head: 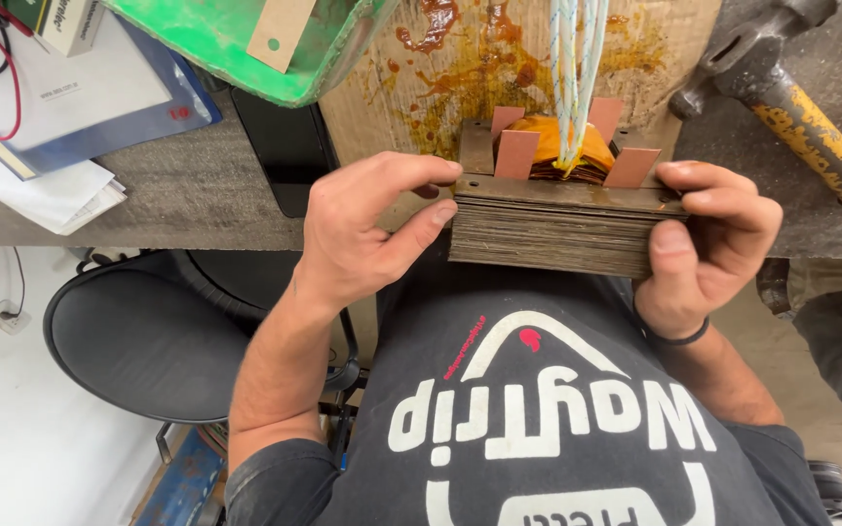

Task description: Assembling a transformer core by stacking metal laminations and tapping them with a hammer for alignment

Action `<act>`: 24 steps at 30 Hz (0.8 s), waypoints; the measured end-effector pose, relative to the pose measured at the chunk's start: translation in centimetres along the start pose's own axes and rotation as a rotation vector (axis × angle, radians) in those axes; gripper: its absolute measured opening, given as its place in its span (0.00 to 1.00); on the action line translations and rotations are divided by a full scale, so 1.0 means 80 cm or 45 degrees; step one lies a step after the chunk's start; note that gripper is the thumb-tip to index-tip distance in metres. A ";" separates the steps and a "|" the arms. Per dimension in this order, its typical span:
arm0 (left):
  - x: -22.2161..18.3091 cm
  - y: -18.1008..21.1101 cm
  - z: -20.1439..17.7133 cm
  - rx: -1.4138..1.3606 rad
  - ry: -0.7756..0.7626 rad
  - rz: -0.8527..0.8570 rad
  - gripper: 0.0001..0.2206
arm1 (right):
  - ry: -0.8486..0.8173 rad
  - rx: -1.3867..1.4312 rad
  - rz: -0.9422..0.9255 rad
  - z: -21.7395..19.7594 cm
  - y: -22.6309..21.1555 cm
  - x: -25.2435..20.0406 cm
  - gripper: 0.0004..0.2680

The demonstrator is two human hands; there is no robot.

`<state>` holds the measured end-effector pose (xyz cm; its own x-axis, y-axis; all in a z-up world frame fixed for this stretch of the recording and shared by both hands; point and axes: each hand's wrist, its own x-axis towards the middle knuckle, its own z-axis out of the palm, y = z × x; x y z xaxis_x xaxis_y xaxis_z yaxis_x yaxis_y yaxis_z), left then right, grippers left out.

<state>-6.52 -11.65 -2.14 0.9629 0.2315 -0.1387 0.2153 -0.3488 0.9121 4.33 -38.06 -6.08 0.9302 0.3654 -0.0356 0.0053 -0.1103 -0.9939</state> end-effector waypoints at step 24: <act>-0.076 0.006 0.034 -0.084 0.042 -0.108 0.21 | 0.069 -0.334 -0.272 -0.043 0.034 -0.051 0.14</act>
